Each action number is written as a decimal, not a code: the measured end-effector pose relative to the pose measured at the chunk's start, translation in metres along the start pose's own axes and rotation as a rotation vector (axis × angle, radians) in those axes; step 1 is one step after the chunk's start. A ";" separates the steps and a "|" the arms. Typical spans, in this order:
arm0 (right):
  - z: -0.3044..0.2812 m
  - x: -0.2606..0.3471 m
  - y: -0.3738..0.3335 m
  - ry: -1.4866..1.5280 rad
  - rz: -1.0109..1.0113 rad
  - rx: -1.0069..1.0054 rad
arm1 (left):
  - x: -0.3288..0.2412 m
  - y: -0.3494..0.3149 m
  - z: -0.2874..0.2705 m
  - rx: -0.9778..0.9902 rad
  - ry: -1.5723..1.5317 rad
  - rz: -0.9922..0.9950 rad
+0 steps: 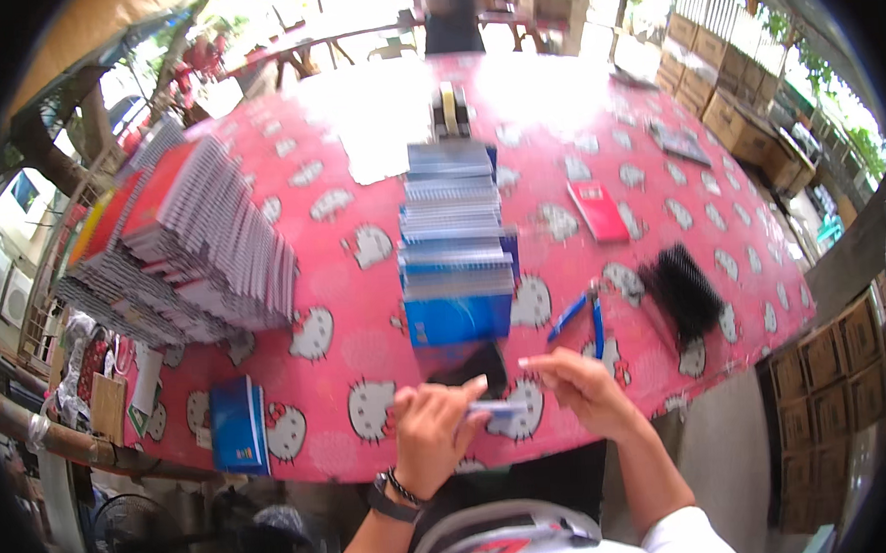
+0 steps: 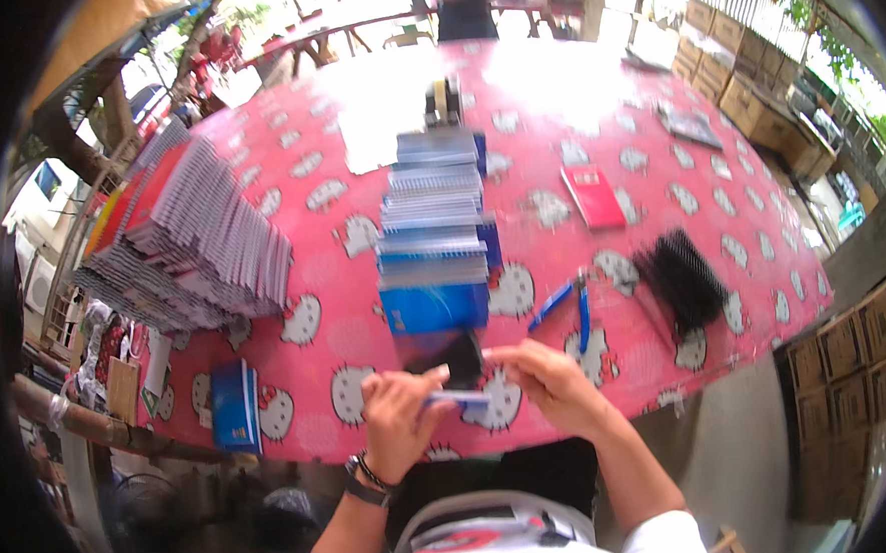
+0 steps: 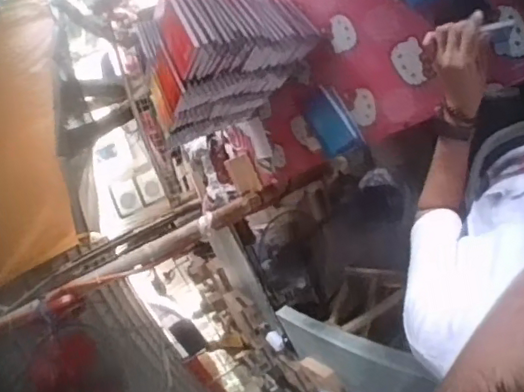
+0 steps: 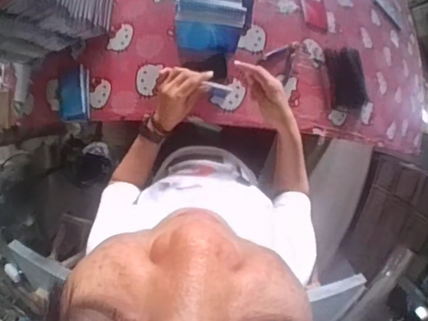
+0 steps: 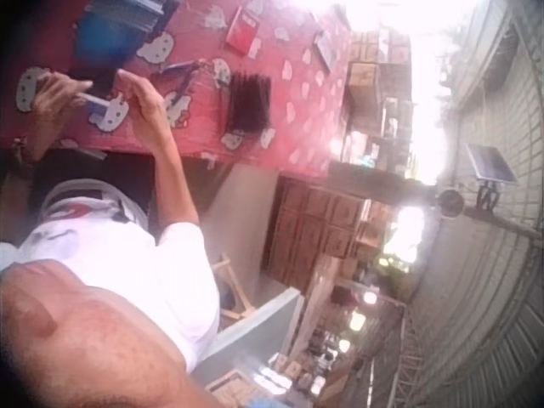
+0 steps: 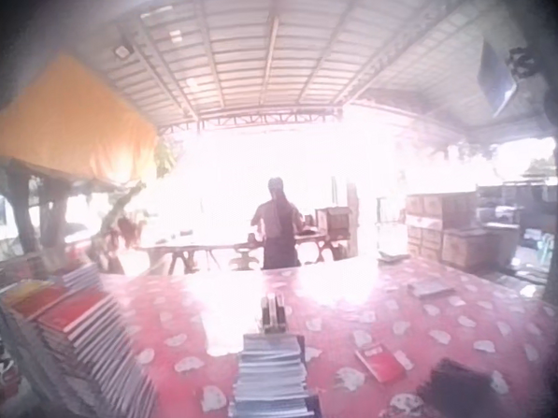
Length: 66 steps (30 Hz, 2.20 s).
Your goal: The person assembles notebooks by sliding black plastic coils through the holes of a stack of paper and covers.
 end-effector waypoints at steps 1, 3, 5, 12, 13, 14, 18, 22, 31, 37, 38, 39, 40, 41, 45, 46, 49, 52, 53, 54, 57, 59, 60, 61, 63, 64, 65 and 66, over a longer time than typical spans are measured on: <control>0.003 0.000 -0.002 -0.075 -0.070 0.013 | 0.002 0.000 0.004 0.033 0.009 -0.031; 0.003 -0.012 -0.007 -0.033 0.077 -0.007 | 0.005 0.000 0.012 0.034 0.007 -0.009; 0.000 -0.012 -0.007 0.010 0.031 -0.067 | 0.006 0.002 0.013 0.008 0.024 -0.007; 0.000 -0.005 -0.007 -0.004 -0.010 0.013 | 0.001 0.002 0.011 0.001 0.058 -0.011; 0.000 -0.003 -0.007 -0.008 -0.024 0.025 | 0.001 0.002 0.011 0.002 0.062 -0.011; 0.002 -0.006 -0.007 0.019 -0.010 0.045 | 0.001 0.002 0.011 -0.001 0.064 -0.010; 0.007 -0.012 -0.007 0.089 0.006 0.100 | 0.000 0.000 0.010 0.002 0.064 -0.007; 0.004 -0.004 -0.005 0.030 -0.094 0.066 | -0.002 -0.001 0.009 0.006 0.056 0.018; 0.015 -0.010 -0.013 0.116 -0.013 0.247 | -0.008 -0.003 0.008 0.040 0.057 0.030; 0.016 -0.006 -0.015 -0.006 -0.042 0.176 | -0.020 -0.003 0.015 0.067 0.002 -0.084; 0.017 -0.006 -0.014 0.036 0.002 0.166 | -0.020 -0.009 0.022 0.095 0.023 -0.064; 0.018 -0.001 -0.012 0.078 0.046 0.157 | -0.020 -0.012 0.026 0.100 0.026 -0.063; 0.020 -0.001 -0.011 0.119 0.091 0.149 | -0.020 -0.014 0.028 0.105 0.028 -0.062; 0.021 -0.002 -0.011 0.119 0.085 0.165 | -0.021 -0.015 0.031 0.113 0.034 -0.060; 0.031 -0.009 -0.010 0.129 0.117 0.259 | -0.024 -0.015 0.031 0.124 0.047 -0.011; 0.033 -0.013 -0.010 0.138 0.171 0.308 | -0.026 -0.016 0.033 0.126 0.073 0.000; 0.025 -0.028 0.005 0.171 0.058 0.291 | -0.026 -0.018 0.035 0.154 0.089 0.028; 0.022 -0.056 0.025 0.074 0.244 0.268 | -0.024 -0.015 0.034 0.182 0.099 0.015; 0.026 -0.054 0.032 -0.071 0.194 0.209 | -0.024 -0.014 0.034 0.200 0.096 0.006; 0.033 -0.055 0.036 -0.218 0.148 0.145 | -0.026 -0.012 0.033 0.183 0.083 0.005; 0.041 -0.056 0.037 -0.319 0.104 0.007 | -0.026 -0.011 0.031 0.153 0.068 0.021; 0.031 -0.054 0.034 -0.231 0.117 -0.035 | -0.025 -0.016 0.037 0.168 0.078 0.072; 0.017 -0.051 0.030 -0.192 0.108 -0.095 | -0.022 -0.018 0.039 0.185 0.086 0.064; 0.000 -0.055 0.025 -0.176 0.216 -0.133 | -0.020 -0.017 0.038 0.204 0.093 0.058; -0.031 -0.057 0.015 -0.347 0.229 -0.190 | -0.019 -0.014 0.034 0.208 0.070 0.029; -0.033 -0.057 0.012 -0.382 0.201 -0.169 | -0.021 -0.010 0.030 0.194 0.036 0.011; -0.038 -0.056 0.008 -0.422 0.172 -0.159 | -0.023 -0.006 0.028 0.179 0.000 0.005; -0.040 -0.055 0.004 -0.460 0.141 -0.147 | -0.022 -0.008 0.029 0.151 -0.029 0.028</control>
Point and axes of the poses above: each hand's wrist, its own y-axis towards the middle knuckle, its own z-axis out of the palm, x = y × z, the point moved 9 cm from there along y, towards the middle knuckle, and after that the axes turned 6 degrees about -z, right-handed, at the moved point
